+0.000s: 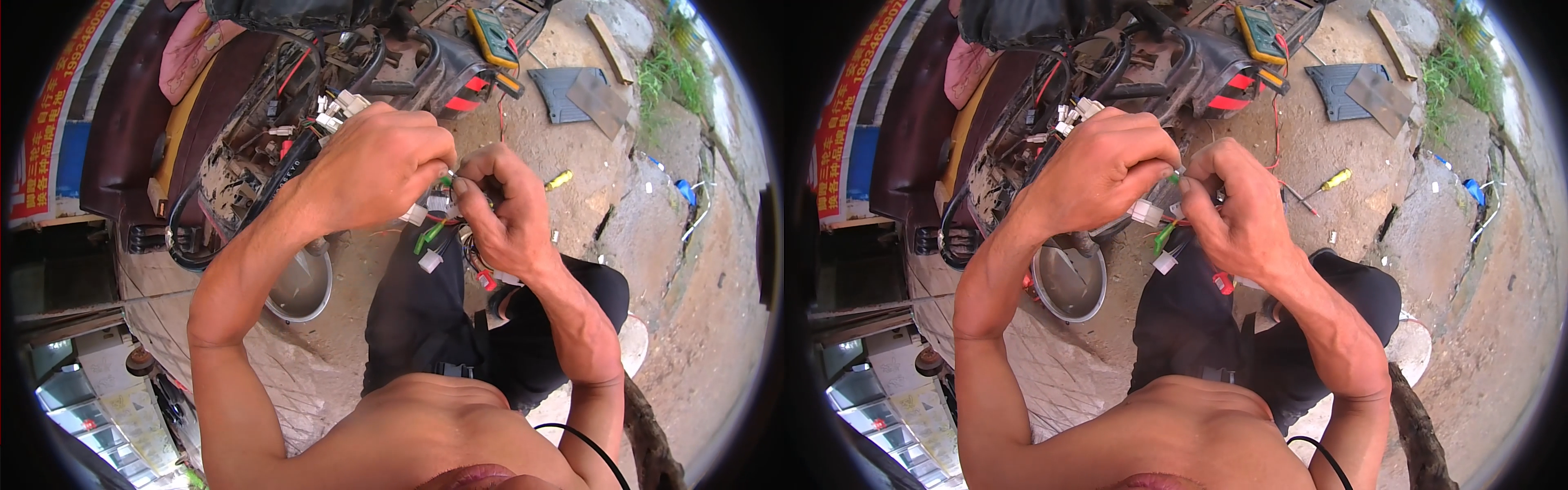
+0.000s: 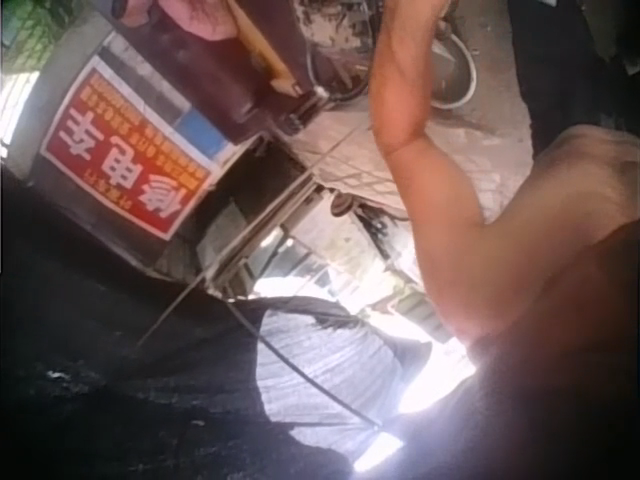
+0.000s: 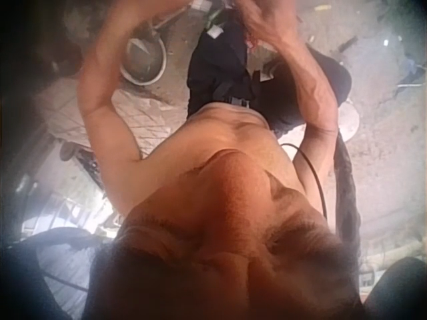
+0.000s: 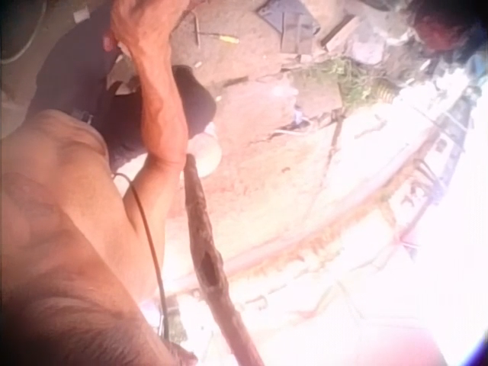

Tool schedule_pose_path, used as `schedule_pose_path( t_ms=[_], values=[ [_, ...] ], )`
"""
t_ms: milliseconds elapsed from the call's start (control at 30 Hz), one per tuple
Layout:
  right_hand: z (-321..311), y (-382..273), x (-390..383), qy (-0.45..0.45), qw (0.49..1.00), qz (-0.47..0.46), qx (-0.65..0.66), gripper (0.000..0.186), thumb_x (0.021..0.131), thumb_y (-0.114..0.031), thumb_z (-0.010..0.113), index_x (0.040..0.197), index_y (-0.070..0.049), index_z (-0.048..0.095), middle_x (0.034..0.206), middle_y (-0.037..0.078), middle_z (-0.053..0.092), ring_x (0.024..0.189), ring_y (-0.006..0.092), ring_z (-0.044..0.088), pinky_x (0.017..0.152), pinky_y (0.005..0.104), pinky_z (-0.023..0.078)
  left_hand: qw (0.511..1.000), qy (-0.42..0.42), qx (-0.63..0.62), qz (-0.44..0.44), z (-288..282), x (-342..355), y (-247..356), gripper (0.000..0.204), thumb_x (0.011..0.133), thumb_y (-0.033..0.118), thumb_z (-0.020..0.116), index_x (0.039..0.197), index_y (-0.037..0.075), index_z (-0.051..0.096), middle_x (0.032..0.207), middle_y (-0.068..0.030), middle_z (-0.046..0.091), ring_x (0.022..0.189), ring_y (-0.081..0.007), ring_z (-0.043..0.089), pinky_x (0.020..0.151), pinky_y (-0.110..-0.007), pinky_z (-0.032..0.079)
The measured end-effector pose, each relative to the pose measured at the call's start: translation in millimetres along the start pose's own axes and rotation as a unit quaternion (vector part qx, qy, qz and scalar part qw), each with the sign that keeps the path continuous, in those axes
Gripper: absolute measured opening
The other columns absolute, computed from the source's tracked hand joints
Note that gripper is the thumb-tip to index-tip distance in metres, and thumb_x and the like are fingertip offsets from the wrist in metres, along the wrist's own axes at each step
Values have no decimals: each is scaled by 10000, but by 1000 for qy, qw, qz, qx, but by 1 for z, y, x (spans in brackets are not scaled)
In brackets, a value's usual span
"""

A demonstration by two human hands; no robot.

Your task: The person manipulates and connects several colored electrical wires near the seat of a bicycle, using pliers to strip or adjust the wire ends.

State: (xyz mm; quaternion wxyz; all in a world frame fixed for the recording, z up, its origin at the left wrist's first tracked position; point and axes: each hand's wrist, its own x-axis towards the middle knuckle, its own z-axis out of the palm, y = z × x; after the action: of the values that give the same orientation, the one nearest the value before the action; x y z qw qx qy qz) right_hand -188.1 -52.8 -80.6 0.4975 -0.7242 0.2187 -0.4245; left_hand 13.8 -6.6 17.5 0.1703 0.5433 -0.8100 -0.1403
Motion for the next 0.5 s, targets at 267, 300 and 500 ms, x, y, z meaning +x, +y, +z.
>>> schedule_pose_path(
  t_ms=[267, 300, 500],
  values=[
    [1, 1, -2, 5, 996, 87, 35, 101, 919, -29, 713, 949, -13, 618, 784, 93, 597, 652, 205, 573, 608, 364, 466, 996, 35, 1, 79, 2, -2, -12, 92, 872, 40, 736, 956, 44, 698, 865, -90, 649, 853, -322, 653, 794, -415, 488],
    [2, 1, -2, 5, 996, 87, 35, 101, 919, -29, 713, 949, -13, 618, 784, 93, 597, 652, 205, 573, 608, 364, 466, 996, 34, 1, 79, 2, -2, -12, 92, 872, 40, 736, 956, 44, 698, 865, -90, 649, 853, -322, 653, 794, -415, 488],
    [2, 0, -1, 23, 997, 70, 22, 111, 920, -48, 739, 937, -17, 633, 747, 68, 589, 619, 166, 542, 587, 338, 456, 997, 6, 29, 78, -2, 2, -10, 106, 851, 20, 746, 936, 44, 688, 881, -92, 643, 827, -318, 643, 722, -410, 467]
  ],
)
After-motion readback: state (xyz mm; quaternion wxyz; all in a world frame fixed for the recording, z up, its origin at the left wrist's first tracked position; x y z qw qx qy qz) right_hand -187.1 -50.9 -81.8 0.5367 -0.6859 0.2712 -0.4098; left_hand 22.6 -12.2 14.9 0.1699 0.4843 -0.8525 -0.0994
